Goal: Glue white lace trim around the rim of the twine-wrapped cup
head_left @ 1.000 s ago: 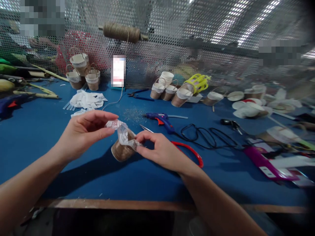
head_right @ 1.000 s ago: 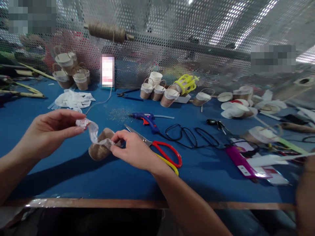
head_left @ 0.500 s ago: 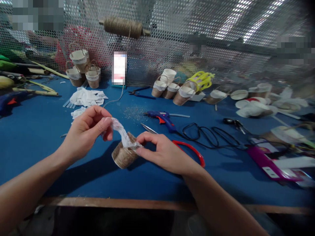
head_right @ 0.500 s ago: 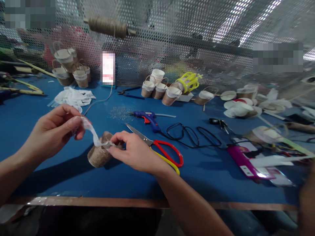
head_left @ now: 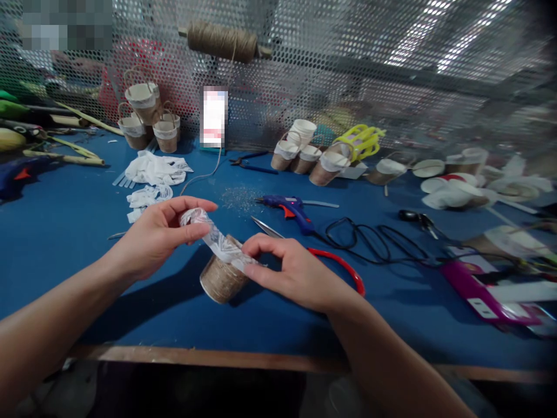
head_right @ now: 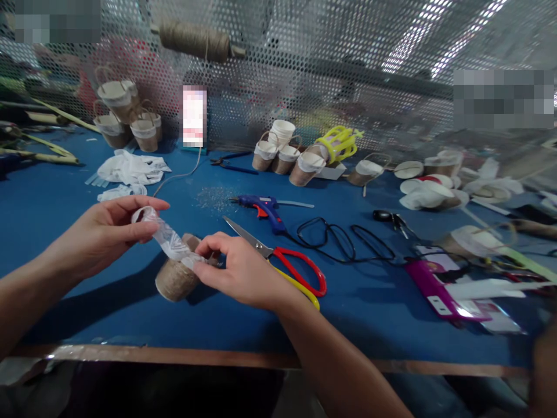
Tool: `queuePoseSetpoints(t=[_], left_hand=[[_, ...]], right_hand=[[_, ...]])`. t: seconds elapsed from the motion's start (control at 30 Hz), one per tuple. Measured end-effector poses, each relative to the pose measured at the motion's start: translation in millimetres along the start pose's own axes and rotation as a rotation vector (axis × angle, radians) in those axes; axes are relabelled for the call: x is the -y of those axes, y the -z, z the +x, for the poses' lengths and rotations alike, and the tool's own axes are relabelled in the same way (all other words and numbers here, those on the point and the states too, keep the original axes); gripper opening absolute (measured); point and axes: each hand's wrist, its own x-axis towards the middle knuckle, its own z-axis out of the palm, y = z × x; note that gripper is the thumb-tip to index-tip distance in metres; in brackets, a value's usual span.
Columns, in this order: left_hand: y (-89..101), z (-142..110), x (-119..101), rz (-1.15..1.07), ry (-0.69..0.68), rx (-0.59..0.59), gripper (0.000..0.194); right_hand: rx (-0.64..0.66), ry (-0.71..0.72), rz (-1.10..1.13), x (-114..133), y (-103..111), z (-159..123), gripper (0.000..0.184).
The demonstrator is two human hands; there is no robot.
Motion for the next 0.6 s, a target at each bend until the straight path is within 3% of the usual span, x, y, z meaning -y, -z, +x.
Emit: queuePoseSetpoints(t=[0.13, 0.6], left_hand=[[0.9, 0.9, 2.9, 0.036, -0.073, -0.03, 0.025], [1.3, 5.2, 7.0, 0.098, -0.03, -0.027, 0.027]], right_hand=[[0.017, 0.007, 0.028, -0.1, -0.5, -0.7, 0.007], [0.03, 0.047, 0.091, -2.3, 1.3, -3.4, 0.008]])
